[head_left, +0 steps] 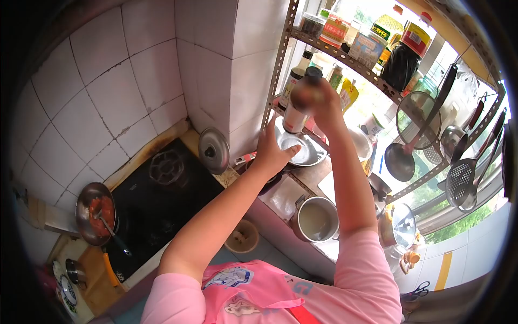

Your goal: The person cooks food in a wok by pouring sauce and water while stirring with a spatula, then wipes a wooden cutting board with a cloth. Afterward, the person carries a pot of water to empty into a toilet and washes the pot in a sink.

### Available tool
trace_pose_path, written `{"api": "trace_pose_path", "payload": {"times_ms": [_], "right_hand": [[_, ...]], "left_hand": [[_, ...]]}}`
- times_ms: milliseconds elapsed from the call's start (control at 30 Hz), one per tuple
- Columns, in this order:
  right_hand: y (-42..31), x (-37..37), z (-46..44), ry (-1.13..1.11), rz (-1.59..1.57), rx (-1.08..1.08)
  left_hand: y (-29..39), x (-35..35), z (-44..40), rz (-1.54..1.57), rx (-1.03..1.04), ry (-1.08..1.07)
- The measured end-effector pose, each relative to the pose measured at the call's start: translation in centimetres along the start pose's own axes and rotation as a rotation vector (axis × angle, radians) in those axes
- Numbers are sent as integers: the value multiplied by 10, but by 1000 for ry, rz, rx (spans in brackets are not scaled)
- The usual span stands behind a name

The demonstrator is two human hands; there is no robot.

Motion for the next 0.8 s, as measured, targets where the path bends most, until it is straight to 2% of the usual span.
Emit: {"api": "trace_pose_path", "payload": {"times_ms": [33, 100, 200, 233, 267, 333, 467, 533, 667, 767, 800], "right_hand": [[15, -2, -12, 32, 21, -29], [38, -9, -29, 83, 113, -30], [76, -12, -54, 125, 262, 71], [99, -12, -65, 122, 257, 66], [123, -13, -76, 139, 392, -26], [132, -17, -84, 167, 425, 91], [164, -20, -101, 159, 527, 181], [181, -24, -109, 217, 541, 156], [232, -32, -129, 291, 645, 80], [224, -35, -134, 296, 804, -23], [228, -35, -136, 238, 653, 47]], "left_hand": [[-1, 1, 2, 0, 1, 3], [-19, 11, 8, 341, -235, -117], [-11, -1, 24, 255, -263, -158], [-12, -1, 28, 230, -295, -208], [-14, -4, 31, 191, -297, -201], [-13, -8, 36, 177, -295, -193], [-16, -11, 42, 182, -259, -188], [-12, -12, 45, 177, -234, -190], [-5, -14, 56, 136, -324, -242], [-1, -15, 63, 145, -275, -235], [1, -14, 65, 139, -293, -245]]}}
Point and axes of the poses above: each hand's wrist, its own z-axis away from the middle knuckle, its own x-axis out of the palm, y = z × x, the point moved 7 cm from there along -z, towards the middle knuckle, and after that the axes turned 6 degrees about z, right-handed, at the moved point
